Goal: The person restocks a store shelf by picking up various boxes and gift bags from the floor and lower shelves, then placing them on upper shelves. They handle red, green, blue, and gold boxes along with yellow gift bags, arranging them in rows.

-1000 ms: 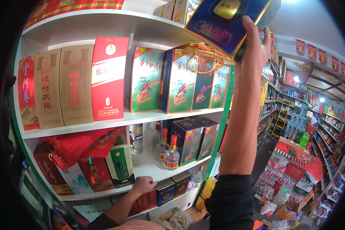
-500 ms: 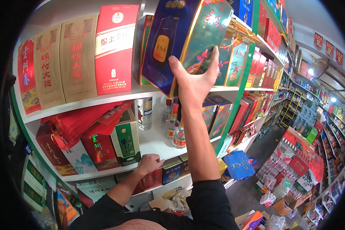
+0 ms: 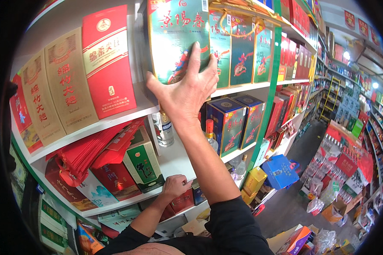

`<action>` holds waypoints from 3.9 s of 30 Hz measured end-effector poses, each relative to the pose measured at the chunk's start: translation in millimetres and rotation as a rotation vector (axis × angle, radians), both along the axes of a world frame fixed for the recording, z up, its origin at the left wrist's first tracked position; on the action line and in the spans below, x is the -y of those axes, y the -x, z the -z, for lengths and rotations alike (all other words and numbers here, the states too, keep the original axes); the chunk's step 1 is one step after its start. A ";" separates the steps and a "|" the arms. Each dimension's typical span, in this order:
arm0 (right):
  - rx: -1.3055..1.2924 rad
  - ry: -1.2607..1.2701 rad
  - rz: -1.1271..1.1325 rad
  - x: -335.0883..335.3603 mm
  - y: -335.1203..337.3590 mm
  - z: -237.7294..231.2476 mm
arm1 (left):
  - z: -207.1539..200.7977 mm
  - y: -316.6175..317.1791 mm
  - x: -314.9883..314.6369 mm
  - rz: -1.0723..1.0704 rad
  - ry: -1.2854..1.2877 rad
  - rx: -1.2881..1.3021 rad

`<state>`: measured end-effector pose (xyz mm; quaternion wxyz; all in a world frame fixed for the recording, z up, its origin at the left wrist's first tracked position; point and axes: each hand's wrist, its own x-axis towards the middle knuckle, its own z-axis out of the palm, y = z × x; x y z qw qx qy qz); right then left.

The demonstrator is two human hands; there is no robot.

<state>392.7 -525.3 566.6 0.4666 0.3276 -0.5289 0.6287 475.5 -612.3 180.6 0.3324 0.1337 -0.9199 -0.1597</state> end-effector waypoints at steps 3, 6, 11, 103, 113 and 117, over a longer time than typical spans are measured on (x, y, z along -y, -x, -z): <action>-0.014 0.013 0.014 0.1 -0.8 2.7 | -0.8 -0.5 -0.2 -0.002 -0.011 0.016; -0.009 0.010 0.033 3.3 0.0 1.6 | -3.5 -1.2 -0.7 0.005 -0.004 0.025; -0.002 0.025 -0.001 1.3 2.3 0.1 | -3.7 -1.6 -1.8 0.005 0.003 0.041; 0.223 -0.293 -0.318 -39.0 25.9 369.0 | -395.4 -295.3 -116.0 -0.244 0.873 -1.295; 0.019 -0.304 -0.271 -23.3 15.2 328.2 | -373.8 -374.2 -81.3 -0.373 0.960 -1.379; -0.289 -0.047 -0.243 -32.6 27.5 178.7 | -364.8 -402.1 -65.7 -0.347 0.937 -1.409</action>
